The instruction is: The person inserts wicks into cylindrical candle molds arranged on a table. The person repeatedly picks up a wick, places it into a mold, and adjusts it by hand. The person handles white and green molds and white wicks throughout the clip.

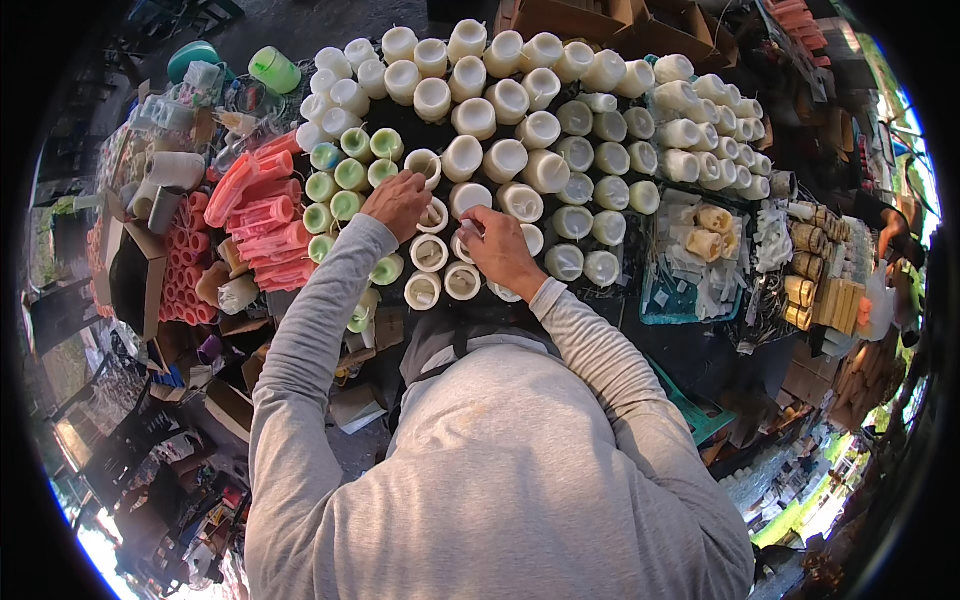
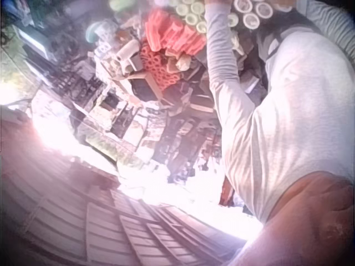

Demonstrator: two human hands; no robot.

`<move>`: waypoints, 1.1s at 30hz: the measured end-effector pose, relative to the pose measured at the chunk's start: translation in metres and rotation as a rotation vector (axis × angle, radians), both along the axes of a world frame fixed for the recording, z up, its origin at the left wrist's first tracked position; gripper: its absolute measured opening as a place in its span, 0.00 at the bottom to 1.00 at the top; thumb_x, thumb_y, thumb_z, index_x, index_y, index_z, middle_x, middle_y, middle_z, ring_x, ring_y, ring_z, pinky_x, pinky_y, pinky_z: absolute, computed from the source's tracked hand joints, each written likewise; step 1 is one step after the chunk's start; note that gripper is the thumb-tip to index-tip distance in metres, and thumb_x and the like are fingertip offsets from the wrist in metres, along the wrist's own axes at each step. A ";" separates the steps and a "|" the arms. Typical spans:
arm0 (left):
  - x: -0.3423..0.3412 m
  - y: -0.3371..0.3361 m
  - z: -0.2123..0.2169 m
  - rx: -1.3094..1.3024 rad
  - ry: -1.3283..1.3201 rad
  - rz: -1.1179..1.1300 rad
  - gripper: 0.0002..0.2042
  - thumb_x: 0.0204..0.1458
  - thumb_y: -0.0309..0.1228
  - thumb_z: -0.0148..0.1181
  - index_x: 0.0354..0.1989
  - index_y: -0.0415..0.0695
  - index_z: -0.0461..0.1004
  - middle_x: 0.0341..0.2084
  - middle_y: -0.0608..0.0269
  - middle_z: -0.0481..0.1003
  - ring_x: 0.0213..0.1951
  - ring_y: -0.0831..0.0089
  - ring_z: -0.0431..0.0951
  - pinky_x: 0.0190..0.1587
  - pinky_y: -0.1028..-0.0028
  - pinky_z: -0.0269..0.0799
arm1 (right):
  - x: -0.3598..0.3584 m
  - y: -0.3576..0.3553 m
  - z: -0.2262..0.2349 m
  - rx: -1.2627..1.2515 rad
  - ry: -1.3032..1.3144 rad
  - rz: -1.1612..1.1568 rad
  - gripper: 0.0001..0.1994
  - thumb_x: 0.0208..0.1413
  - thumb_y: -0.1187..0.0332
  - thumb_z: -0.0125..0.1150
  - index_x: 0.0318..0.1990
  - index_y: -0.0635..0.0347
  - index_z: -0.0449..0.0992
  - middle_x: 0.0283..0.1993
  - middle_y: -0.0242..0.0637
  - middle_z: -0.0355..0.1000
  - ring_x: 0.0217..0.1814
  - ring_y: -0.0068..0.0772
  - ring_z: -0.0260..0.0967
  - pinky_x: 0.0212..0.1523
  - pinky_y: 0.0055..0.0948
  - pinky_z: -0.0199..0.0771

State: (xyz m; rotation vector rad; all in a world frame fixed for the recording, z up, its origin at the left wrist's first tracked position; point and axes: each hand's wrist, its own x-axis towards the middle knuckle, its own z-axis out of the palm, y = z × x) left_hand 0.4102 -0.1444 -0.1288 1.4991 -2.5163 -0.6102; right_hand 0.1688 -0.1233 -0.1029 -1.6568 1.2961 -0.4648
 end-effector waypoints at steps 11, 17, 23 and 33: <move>0.009 0.053 0.090 0.102 0.683 0.483 0.04 0.62 0.24 0.64 0.40 0.37 0.76 0.34 0.56 0.75 0.33 0.62 0.76 0.37 0.67 0.70 | 0.014 -0.004 0.041 0.117 -0.283 0.137 0.20 0.62 0.56 0.75 0.49 0.64 0.82 0.40 0.32 0.74 0.38 0.23 0.69 0.41 0.29 0.74; -0.021 0.100 0.084 0.580 1.011 0.837 0.06 0.67 0.28 0.61 0.44 0.37 0.79 0.28 0.66 0.76 0.29 0.79 0.72 0.32 0.73 0.70 | 0.021 0.018 0.060 0.099 -0.314 0.273 0.14 0.64 0.60 0.71 0.38 0.66 0.81 0.33 0.44 0.77 0.32 0.40 0.74 0.36 0.39 0.73; -0.034 0.129 0.091 0.243 0.768 0.602 0.09 0.54 0.21 0.69 0.43 0.37 0.80 0.33 0.55 0.80 0.33 0.59 0.82 0.34 0.66 0.76 | 0.011 0.034 0.060 0.099 -0.261 0.388 0.16 0.68 0.59 0.66 0.37 0.67 0.81 0.29 0.42 0.76 0.31 0.37 0.72 0.35 0.38 0.71; -0.025 0.091 0.052 -0.164 0.412 0.557 0.10 0.54 0.22 0.68 0.44 0.40 0.80 0.39 0.53 0.80 0.42 0.50 0.81 0.44 0.57 0.78 | -0.022 0.036 0.032 0.577 -0.211 0.052 0.13 0.66 0.63 0.70 0.46 0.66 0.84 0.36 0.27 0.80 0.36 0.16 0.70 0.39 0.25 0.73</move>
